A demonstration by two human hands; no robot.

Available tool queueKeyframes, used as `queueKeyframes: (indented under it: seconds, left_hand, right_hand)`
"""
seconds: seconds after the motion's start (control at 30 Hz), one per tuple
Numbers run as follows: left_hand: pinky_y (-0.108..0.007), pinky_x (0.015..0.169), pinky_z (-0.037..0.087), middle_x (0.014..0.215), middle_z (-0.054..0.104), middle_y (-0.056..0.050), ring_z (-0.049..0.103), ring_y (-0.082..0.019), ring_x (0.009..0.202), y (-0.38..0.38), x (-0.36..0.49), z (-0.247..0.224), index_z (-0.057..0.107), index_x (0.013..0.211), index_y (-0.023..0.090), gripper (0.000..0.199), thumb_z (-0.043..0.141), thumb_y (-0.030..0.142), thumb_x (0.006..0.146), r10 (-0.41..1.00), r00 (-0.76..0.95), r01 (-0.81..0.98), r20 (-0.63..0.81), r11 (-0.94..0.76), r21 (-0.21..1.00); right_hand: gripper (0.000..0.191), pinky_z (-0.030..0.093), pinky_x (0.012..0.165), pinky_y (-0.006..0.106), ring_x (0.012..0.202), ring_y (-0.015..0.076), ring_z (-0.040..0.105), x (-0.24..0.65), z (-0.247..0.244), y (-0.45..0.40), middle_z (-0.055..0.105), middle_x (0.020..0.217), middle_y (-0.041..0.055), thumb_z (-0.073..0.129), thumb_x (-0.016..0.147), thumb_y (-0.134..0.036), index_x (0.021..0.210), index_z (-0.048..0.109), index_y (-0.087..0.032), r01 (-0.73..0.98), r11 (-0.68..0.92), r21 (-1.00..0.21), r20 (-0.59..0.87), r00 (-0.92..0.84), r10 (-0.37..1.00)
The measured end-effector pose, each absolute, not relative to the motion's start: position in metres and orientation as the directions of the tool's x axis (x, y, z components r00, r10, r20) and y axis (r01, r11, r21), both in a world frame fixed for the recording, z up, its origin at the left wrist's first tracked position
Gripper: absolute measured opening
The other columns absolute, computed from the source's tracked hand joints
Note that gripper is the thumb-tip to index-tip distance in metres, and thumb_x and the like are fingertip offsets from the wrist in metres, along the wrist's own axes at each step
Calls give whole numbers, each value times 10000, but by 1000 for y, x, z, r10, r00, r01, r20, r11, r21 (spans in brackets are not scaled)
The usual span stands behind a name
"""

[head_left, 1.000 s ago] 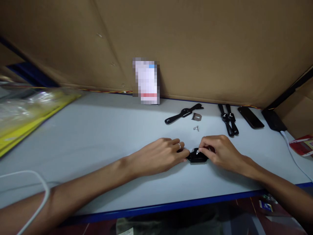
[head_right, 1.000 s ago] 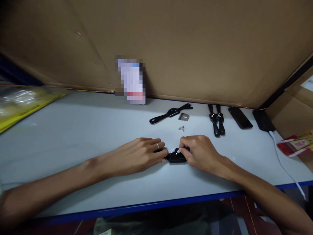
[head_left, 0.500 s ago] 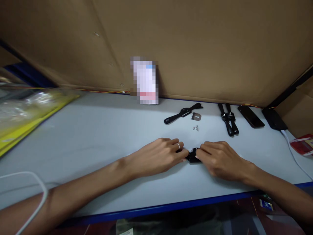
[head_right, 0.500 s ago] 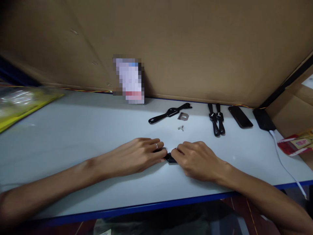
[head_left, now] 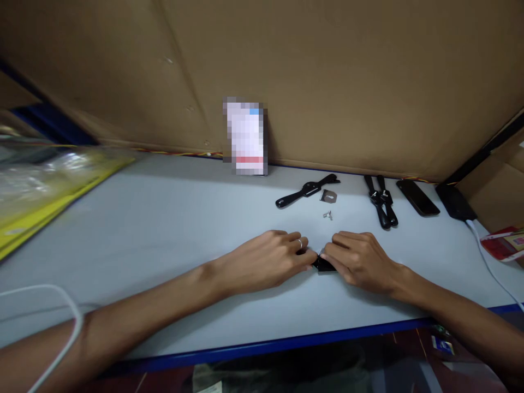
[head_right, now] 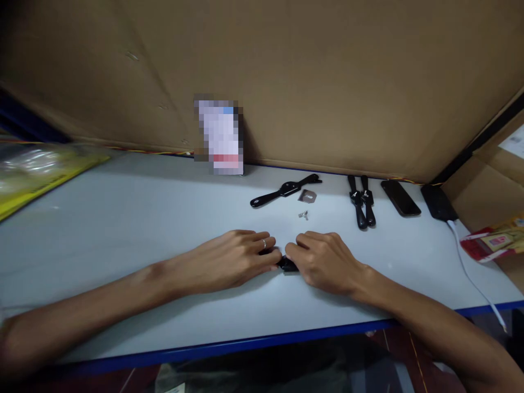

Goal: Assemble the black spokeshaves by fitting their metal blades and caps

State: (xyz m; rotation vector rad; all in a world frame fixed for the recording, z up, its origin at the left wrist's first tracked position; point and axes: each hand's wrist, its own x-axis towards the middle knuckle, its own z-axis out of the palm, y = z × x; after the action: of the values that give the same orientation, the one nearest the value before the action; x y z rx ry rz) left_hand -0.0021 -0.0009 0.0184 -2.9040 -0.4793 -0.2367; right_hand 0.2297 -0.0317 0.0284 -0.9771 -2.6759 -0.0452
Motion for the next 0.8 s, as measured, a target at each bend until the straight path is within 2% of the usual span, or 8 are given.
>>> queueKeyframes:
  seconds: [0.13,0.37,0.5,0.6,0.8]
  left_hand:
    - [-323,560,383,767,618,-20,601,-185,679,-1,-2,19,573,905,186,146,517,270,1011,302,940,330,159,-923,-196]
    - [-326,562,384,780,614,-12,612,-186,683,-1,-3,17,567,933,191,137,518,291,1013,309,939,335,148,-921,-199]
    - [-321,559,377,777,615,-13,607,-179,680,-2,-3,17,565,936,190,131,511,280,1016,320,937,344,142,-917,-203]
    - [-318,554,370,774,619,-16,601,-174,676,-2,-3,18,566,933,187,131,519,279,1012,315,938,340,145,-918,-204]
    - [-318,553,371,775,619,-11,598,-169,677,-1,-3,18,564,934,191,123,521,278,1010,311,938,338,152,-919,-206]
  right_hand:
    - [299,281,565,299,609,134,414,228,27,-29,556,676,17,434,1003,-205,757,601,-181,666,723,-184,277,-670,688]
    - [246,287,578,277,584,106,364,228,27,-26,512,636,-24,516,933,-178,687,519,-188,668,628,-399,275,-566,777]
    - [228,284,572,270,564,95,358,229,31,-24,508,626,-36,544,907,-161,684,503,-191,670,569,-477,238,-525,817]
    - [222,283,575,270,564,95,366,231,32,-24,513,624,-37,544,913,-162,697,503,-192,680,567,-464,215,-535,817]
    - [249,257,557,284,568,108,335,236,31,-27,516,660,-15,460,976,-184,730,497,-186,680,683,-268,241,-639,731]
